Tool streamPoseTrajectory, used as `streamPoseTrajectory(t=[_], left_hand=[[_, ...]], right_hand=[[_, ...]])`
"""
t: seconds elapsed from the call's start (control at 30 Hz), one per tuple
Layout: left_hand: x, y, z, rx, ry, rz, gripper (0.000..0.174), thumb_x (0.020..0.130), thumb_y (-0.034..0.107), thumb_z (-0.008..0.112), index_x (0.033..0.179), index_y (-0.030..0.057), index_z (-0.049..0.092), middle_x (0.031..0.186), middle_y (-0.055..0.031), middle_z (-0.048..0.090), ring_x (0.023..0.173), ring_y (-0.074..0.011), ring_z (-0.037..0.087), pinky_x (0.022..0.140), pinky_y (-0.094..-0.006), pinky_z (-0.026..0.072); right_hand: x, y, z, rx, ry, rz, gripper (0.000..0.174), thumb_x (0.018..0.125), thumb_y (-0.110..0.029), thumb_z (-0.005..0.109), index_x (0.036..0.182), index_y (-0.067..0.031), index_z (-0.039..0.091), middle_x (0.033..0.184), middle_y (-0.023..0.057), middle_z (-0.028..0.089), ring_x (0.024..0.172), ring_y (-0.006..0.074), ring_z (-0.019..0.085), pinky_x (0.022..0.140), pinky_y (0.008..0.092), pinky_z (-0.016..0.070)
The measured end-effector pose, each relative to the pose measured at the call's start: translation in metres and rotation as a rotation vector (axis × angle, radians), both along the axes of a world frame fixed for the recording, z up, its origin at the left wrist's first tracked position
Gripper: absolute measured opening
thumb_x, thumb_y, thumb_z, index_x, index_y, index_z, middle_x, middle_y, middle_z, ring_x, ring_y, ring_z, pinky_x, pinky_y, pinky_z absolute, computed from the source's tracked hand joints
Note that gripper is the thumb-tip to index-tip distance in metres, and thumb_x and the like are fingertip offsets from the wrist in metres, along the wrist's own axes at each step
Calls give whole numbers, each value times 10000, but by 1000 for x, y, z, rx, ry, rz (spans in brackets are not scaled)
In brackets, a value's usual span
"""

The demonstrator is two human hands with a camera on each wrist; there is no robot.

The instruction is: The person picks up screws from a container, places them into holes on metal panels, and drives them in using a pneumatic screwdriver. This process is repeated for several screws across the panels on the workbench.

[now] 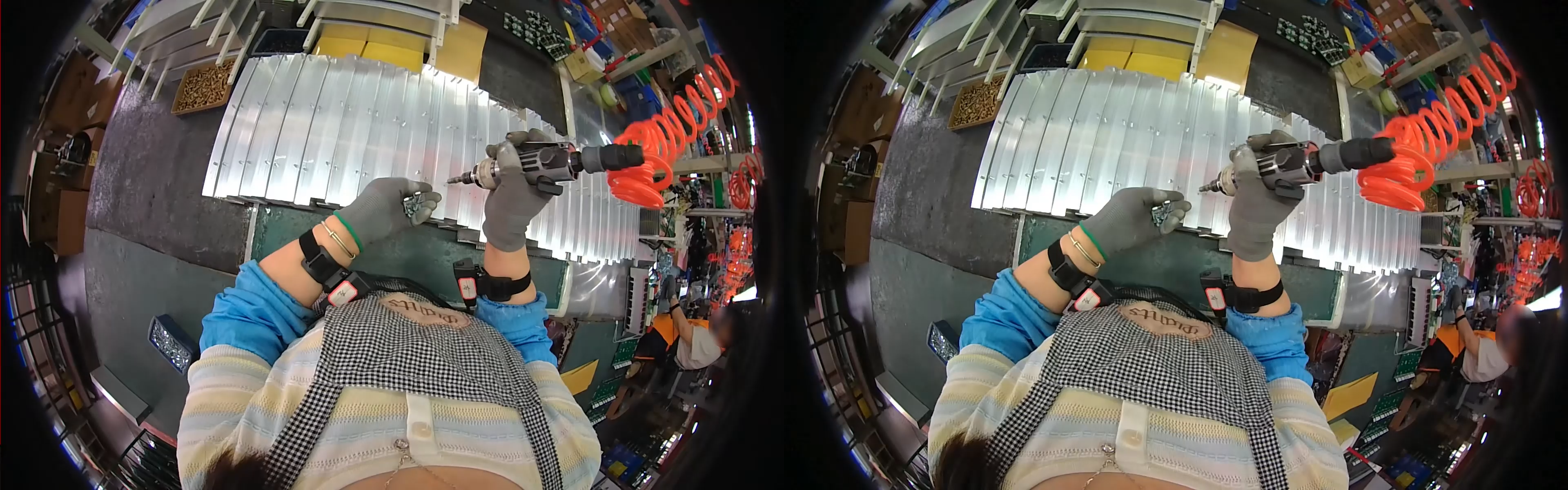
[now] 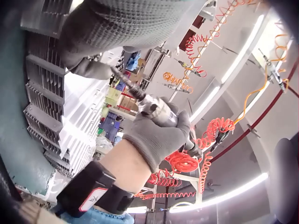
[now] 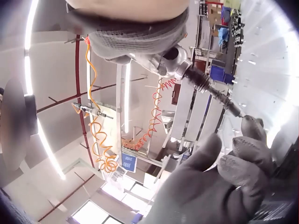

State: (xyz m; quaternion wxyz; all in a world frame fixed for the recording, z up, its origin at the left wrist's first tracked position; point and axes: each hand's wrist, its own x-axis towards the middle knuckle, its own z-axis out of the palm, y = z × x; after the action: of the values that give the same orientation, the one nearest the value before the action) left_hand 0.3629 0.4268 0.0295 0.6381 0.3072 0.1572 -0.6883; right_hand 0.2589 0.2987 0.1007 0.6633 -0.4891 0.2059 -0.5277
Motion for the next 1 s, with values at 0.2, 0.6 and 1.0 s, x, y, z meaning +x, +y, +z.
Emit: streamPoseTrajectory(t=[0.2,0.6,1.0], left_hand=[[-4,2,6,19,-149,-30,319,969,58,358,1235,-109,414,1133,-196,540,867,-189,580,705,-263,530],[-2,1,-2,-96,-242,-42,196,956,151,502,1044,-19,544,868,-35,564,702,-68,517,596,-161,476],[-11,-11,3,-4,-239,-167,268,973,295,477,969,34,537,761,-3,501,608,-44,453,498,-142,430]], right_hand=[[8,10,0,-42,107,-11,341,761,110,606,1062,-22,516,845,73,587,585,109,550,448,248,450],[13,7,-13,-103,218,58,343,748,100,620,1056,-22,532,845,55,592,644,95,571,518,233,476],[-9,6,33,40,-33,4,395,779,4,593,1150,-9,458,955,112,578,729,203,615,677,377,539]])
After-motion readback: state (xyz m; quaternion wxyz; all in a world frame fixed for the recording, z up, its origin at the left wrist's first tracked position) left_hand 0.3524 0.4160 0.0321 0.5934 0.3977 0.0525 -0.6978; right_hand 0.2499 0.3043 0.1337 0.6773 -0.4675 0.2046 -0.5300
